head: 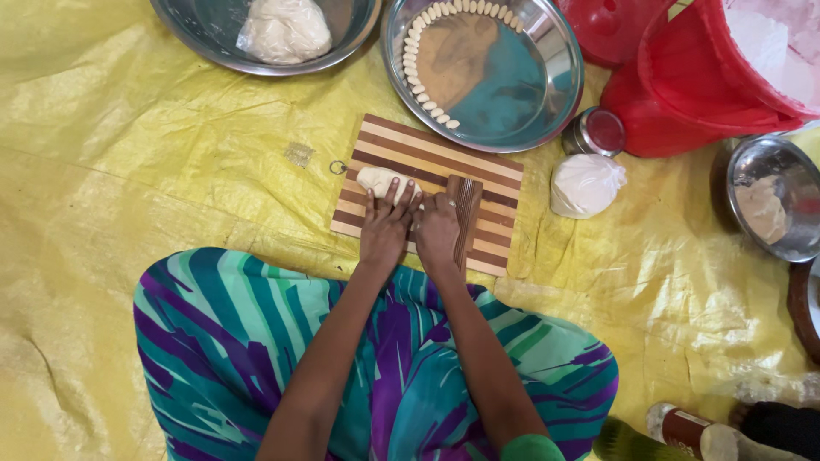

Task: The person sits on a yellow tarp and repeatedly pinches off small pieces of dough, rolls them into balls between the palms, and places them on a metal tray. The person also uses a wooden rolling pin to flatten a larger piece of dough on a striped wooden board.

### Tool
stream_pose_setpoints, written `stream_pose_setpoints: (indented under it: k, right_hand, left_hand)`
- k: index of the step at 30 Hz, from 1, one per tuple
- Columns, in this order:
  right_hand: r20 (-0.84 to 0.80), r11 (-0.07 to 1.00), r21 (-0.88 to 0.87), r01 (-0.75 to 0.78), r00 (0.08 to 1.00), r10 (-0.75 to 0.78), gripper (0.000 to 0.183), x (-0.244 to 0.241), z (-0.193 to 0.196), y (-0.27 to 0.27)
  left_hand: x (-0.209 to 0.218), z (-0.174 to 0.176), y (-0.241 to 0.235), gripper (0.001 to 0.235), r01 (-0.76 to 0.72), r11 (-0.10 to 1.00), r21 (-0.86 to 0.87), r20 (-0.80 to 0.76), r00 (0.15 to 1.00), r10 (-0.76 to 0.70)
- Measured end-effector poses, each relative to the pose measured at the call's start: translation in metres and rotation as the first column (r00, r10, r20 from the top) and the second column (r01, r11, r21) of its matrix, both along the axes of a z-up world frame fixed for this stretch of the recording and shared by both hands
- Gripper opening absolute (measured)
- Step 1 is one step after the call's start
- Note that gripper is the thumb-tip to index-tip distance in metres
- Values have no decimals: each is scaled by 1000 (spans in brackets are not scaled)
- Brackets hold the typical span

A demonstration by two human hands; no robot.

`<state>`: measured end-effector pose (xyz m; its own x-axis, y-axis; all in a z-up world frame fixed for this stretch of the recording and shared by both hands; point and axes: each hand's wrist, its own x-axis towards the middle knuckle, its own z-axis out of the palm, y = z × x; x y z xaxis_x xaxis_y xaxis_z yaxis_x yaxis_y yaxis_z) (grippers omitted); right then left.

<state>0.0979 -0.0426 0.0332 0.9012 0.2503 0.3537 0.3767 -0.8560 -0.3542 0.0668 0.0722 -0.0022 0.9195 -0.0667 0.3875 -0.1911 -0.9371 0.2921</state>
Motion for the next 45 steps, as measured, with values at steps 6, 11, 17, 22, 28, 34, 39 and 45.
stream_pose_setpoints:
  k: [6,11,17,22,28,34,39,45]
  right_hand:
    - [-33,999,-47,-18,999,16,29,-12,4,-5]
    - [-203,981,167,97,977,-62,11,-7,2,-17]
    - [35,987,150,63,997,-69,21,2,5,-10]
    - [-141,991,75,115,985,-104,14,-4,8,-1]
    - [-69,996,79,50,997,-45,17,-7,11,3]
    - [-70,992,116,48,997,-40,8,-10,3,-8]
    - [-213,962,238,136,973,-85,13,-1,5,-11]
    - [-93,983,89,163,984,-155,11,-8,1,2]
  left_hand:
    - [2,3,0,71,10,1000,-2,-112,994,-11]
    - [0,5,-1,71,27,999,-27,-146,989,-31]
    - [3,10,8,80,60,989,-136,-214,973,-89]
    - [3,1,9,78,72,985,-159,-184,978,-101]
    - [4,1,9,75,57,986,-156,-162,983,-83]
    - [3,-1,7,77,57,970,-237,-139,986,-93]
    - [3,-2,9,80,47,947,-319,-202,973,-116]
    - [4,7,9,80,61,950,-305,-162,980,-115]
